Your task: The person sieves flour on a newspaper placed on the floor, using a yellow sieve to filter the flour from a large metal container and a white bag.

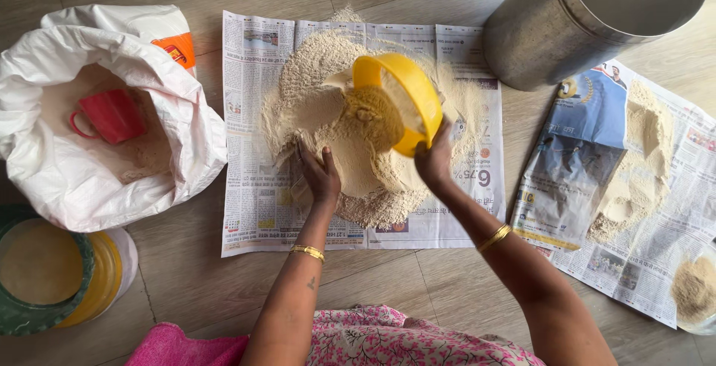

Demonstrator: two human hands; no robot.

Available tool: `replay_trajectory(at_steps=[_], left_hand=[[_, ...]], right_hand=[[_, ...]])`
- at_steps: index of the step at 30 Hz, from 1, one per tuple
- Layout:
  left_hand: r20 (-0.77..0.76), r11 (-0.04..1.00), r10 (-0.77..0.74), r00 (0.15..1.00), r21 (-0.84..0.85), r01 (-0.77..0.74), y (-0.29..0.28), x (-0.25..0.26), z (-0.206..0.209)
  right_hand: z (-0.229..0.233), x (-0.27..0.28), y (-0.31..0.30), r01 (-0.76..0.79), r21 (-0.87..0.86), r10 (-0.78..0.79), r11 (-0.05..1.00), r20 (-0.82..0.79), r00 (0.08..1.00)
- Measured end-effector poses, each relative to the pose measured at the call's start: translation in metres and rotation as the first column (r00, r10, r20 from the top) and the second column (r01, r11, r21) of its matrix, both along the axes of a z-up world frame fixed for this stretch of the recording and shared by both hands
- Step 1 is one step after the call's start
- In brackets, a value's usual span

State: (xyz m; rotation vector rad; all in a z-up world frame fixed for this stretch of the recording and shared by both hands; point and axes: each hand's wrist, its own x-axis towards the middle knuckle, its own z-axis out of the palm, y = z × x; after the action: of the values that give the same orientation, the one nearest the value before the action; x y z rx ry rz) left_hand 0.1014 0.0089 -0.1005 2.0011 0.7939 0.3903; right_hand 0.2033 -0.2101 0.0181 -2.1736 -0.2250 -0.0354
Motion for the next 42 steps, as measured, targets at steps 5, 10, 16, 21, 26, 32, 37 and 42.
replay_trajectory(at_steps=[5,10,16,21,26,32,37,42], left_hand=[[0.148,0.976,0.04,0.988,-0.216,-0.007,-0.026,0.037,0.001],[0.096,0.843,0.015,0.995,-0.537,0.039,-0.066,0.073,0.046],[0.223,0.913,-0.374,0.9,-0.081,0.4,-0.112,0.095,0.131],[-0.164,0.914,-0.397,0.903,0.021,0.406,-0.113,0.065,0.191],[-0.222,0.976,-0.202,0.954,-0.123,0.178,-0.062,0.035,0.188],[-0.334,0.972,-0.223,0.916,-0.003,0.236,-0.037,0.007,0.102],[-0.442,0.963,-0.254,0.86,-0.028,0.269,-0.033,-0.002,0.063],[-0.318,0.962,-0.273,0.908,-0.064,0.267,-0.033,-0.004,0.088]], right_hand=[[-0.008,-0.017,0.005,0.129,-0.005,-0.125,0.992,-0.304,0.944],[-0.026,-0.013,0.0,0.171,0.026,-0.156,0.985,-0.288,0.945],[-0.016,-0.002,-0.026,0.531,0.429,-0.031,0.731,-0.756,0.653],[-0.012,-0.012,-0.057,0.646,0.427,0.022,0.633,-0.844,0.536],[-0.01,-0.008,-0.09,0.702,0.497,0.095,0.509,-0.844,0.528],[0.076,0.015,-0.118,0.654,0.633,0.116,0.415,-0.75,0.652],[0.148,0.069,-0.166,0.474,0.805,0.075,0.358,-0.53,0.845],[0.204,0.142,-0.207,0.372,0.91,0.008,0.182,-0.38,0.925]])
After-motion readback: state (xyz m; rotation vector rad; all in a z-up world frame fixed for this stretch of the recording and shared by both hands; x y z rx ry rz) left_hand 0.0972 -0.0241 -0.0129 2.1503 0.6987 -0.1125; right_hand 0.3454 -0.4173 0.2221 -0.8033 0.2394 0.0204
